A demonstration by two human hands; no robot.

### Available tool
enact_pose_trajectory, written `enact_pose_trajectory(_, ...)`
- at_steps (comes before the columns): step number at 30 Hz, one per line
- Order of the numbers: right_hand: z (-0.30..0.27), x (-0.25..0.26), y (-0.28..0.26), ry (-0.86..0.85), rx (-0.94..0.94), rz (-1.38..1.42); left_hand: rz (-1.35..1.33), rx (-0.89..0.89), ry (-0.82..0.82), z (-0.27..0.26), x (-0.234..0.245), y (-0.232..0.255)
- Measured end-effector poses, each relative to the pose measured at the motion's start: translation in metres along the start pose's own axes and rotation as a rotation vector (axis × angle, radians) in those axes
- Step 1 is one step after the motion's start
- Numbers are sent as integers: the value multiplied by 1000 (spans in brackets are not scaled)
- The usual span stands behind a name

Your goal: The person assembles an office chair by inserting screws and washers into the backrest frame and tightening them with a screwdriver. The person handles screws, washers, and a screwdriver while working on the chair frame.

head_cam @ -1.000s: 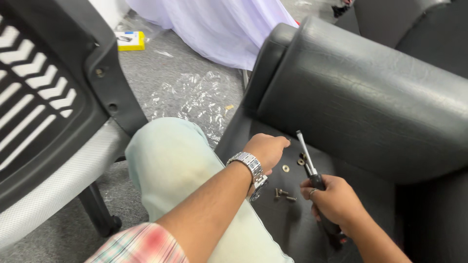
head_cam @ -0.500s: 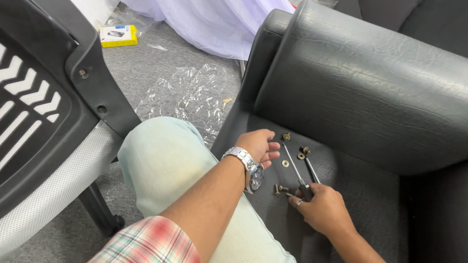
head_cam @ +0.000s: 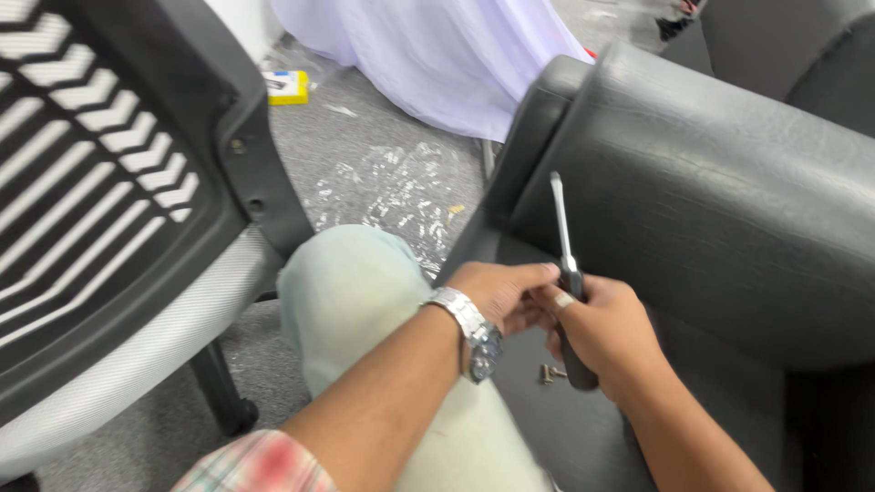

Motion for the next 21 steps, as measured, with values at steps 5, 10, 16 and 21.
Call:
enact_pose_trajectory(5, -10, -45, -68, -67, 163, -122, -250, -134, 40, -2, 51, 45)
enact_pose_trajectory(10, -29, -91, -119, -251, 301, -215, -343, -301, 198, -11, 116, 94)
enact_pose_trajectory(16, -65, -112, -140, -361, 559, -296, -665, -406, 261, -49, 186, 134)
enact_pose_trajectory(21, -92, -103, -135, -270, 612, -525, -712, -476, 346, -78, 207, 139)
Point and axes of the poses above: each hand's wrist, its own z-axis towards the middle knuckle, its own x-axis out of the back of the hand, y = z × x, the point moved 8 cm from there along z, towards the middle knuckle, and after that the axes turned 5 degrees about y, right-handed, at the moved point
